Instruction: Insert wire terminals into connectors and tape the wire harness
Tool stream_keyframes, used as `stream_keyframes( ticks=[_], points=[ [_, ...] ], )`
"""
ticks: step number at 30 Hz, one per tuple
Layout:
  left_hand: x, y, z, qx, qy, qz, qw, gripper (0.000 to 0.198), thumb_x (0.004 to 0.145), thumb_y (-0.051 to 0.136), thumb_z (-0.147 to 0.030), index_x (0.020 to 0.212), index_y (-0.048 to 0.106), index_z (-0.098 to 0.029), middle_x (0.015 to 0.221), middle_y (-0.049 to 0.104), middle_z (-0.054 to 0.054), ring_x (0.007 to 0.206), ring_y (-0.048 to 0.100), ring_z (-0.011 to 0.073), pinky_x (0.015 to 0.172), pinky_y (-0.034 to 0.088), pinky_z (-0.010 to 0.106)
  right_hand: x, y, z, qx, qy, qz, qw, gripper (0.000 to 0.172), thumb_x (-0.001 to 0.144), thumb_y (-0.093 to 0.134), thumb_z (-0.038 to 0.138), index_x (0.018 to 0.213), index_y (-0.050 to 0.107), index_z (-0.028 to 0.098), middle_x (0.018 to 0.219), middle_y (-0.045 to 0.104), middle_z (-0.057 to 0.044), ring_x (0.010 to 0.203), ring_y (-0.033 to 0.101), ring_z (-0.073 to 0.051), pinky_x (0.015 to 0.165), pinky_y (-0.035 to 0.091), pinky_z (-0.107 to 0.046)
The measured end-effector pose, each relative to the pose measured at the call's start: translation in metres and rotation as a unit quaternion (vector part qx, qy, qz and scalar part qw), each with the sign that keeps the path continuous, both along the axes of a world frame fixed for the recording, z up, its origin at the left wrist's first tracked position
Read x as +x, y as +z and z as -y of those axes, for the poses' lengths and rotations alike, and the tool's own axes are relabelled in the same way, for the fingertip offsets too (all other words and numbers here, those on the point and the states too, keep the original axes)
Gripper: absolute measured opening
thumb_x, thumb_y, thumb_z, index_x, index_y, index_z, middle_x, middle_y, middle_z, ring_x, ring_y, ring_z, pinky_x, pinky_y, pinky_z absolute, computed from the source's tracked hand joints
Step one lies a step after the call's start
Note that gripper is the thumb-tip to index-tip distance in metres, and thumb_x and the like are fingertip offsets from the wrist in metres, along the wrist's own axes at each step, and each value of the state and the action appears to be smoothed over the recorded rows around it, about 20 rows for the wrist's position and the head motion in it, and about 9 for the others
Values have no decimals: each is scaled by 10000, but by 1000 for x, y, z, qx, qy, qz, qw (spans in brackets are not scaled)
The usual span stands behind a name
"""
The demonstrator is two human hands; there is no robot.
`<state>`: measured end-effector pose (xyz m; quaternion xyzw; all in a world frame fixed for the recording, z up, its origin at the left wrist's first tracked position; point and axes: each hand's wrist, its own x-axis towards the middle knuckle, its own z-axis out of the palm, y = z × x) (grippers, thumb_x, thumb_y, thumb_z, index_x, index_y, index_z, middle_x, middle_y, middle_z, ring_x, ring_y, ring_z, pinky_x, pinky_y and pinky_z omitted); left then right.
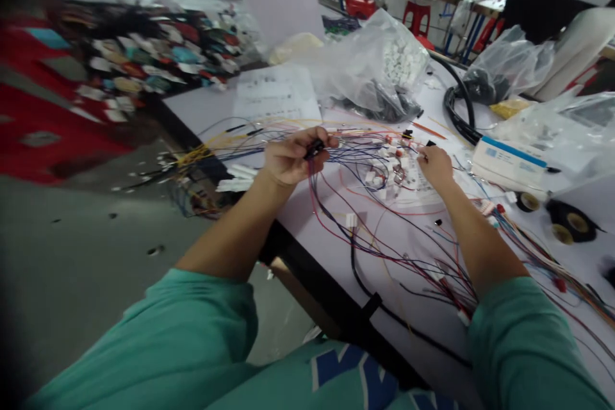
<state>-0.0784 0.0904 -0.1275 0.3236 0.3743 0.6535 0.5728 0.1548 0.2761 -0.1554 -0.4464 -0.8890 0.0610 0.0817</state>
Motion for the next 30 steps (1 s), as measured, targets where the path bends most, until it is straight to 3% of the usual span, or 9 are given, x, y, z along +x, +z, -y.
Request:
stream_keyframes(
  ticks=[8, 13, 18, 22, 27, 30],
  points=[
    [-2, -5, -4, 17, -22, -17, 999, 233, 501, 612, -143, 726, 554, -157, 770, 623, 75, 424, 460, 66, 305, 241, 139, 2, -7, -3, 21, 13, -14, 1000, 408, 811, 435, 218, 1128, 679, 138, 1029, 677, -139, 987, 592, -280, 887, 431, -378],
    [-2, -6, -6, 39, -38, -31, 998, 252, 445, 581, -135, 696, 582, -147, 673, 609, 62, 404, 472, 91, 297, 269, 159, 1, -5, -1, 6, -15, -64, 998, 390, 828, 397, 174, 1119, 651, 115, 1073, 650, -152, 1024, 574, -255, 927, 419, -367],
    [-4, -8, -8, 30, -97, -53, 993, 270, 419, 584, -140, 687, 614, -134, 635, 612, 67, 340, 437, 88, 248, 208, 173, -4, 3, 11, 55, -3, -105, 993, 357, 823, 431, 167, 1124, 622, 150, 1186, 613, -140, 1120, 523, -257, 949, 406, -378],
    [-3, -7, -8, 24, -134, -61, 989, 268, 414, 607, -125, 682, 624, -117, 630, 604, 80, 325, 460, 107, 232, 191, 184, -9, 9, 18, -34, -8, -72, 997, 258, 809, 438, 166, 915, 673, 188, 939, 685, -76, 893, 599, -218, 830, 446, -333],
    [-5, -6, -7, 21, -146, -67, 987, 268, 440, 614, -118, 708, 623, -107, 635, 596, 66, 361, 485, 110, 252, 228, 175, -3, 9, 6, -38, -71, -150, 985, 347, 787, 366, 90, 924, 677, 163, 975, 686, -68, 907, 595, -197, 807, 447, -315],
    [-7, -9, -6, 22, -147, -68, 986, 279, 463, 599, -116, 741, 617, -107, 647, 600, 62, 383, 486, 108, 283, 254, 180, -2, 6, 3, -54, -66, -82, 993, 256, 811, 438, 166, 883, 684, 167, 936, 681, -72, 871, 591, -205, 759, 445, -312]
  ],
)
